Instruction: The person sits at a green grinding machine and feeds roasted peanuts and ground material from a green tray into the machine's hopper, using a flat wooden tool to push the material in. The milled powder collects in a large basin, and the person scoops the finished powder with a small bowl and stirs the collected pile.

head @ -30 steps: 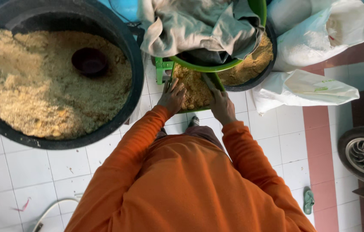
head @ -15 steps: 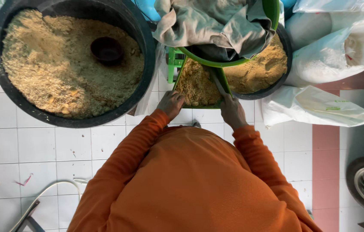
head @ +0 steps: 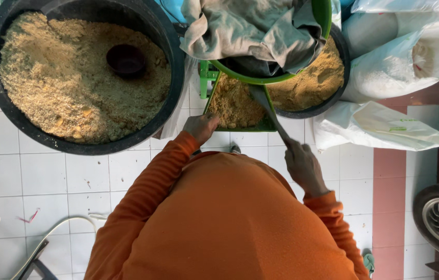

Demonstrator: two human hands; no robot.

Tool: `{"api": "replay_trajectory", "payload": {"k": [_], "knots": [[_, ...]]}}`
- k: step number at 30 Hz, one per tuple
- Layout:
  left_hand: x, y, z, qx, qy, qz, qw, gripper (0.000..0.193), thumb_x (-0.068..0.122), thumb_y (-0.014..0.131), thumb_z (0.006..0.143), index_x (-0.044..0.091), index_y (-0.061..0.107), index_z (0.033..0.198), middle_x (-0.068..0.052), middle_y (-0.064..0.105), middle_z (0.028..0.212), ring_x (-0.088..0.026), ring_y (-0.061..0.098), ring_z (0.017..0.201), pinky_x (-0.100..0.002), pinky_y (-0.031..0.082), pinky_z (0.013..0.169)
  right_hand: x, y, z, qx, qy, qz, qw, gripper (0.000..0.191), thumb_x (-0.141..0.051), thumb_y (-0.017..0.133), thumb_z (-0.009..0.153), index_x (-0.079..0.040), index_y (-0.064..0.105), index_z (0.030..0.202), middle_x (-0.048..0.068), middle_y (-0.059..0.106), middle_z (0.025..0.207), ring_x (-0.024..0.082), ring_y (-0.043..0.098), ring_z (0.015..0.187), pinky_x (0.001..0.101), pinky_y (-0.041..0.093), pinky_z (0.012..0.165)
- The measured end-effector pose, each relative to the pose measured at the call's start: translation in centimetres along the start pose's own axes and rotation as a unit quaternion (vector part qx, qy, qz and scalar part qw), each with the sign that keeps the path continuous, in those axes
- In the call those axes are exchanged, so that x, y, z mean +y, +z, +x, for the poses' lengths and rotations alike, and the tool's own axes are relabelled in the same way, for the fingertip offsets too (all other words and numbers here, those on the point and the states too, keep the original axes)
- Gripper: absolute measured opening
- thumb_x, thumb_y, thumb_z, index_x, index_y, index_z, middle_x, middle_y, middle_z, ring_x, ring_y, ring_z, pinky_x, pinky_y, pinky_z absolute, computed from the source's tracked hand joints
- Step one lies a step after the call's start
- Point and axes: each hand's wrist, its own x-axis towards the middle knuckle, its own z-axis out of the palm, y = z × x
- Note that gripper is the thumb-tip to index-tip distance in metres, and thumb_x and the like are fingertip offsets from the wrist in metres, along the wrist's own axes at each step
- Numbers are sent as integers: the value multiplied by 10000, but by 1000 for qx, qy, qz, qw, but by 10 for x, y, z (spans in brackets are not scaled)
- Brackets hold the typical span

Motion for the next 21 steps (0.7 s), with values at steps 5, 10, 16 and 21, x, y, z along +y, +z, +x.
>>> {"api": "replay_trajectory", "payload": {"k": [5, 10, 16, 21], "knots": [[-3, 1, 4, -42, -75, -19, 996, 141, 197, 601, 1026, 87, 657, 1093, -131, 710, 893, -317, 702, 701, -451, 583, 618, 3, 36, 13, -29, 32, -29, 999, 437, -240, 534, 989, -128, 525, 1411, 244, 622, 1101, 403, 675, 855, 513, 564, 758], [-11, 20, 9, 41, 22, -18, 999, 249, 87, 609, 908, 29, 663, 1144, -136, 707, 1176, -279, 689, 892, -416, 594, 773, -5, 79, 82, 24, -39, -18, 999, 467, -238, 532, 1012, -87, 498, 1453, 298, 595, 1129, 410, 668, 844, 504, 575, 713], [-14, 35, -1, -85, 0, 3, 996, 227, 87, 631, 944, 23, 682, 1155, -131, 685, 1126, -303, 653, 1017, -427, 545, 895, -15, 14, 45, -35, 19, -33, 999, 431, -225, 491, 1035, -114, 525, 1450, 234, 647, 1039, 317, 683, 729, 418, 599, 651], [-14, 46, 0, -59, 63, -14, 996, 326, 103, 633, 905, 27, 682, 1218, -126, 685, 1256, -319, 629, 1118, -441, 495, 1015, -25, -31, -25, -18, 31, -91, 995, 395, -220, 553, 987, -139, 619, 1368, 215, 668, 953, 358, 678, 731, 474, 573, 683]]}}
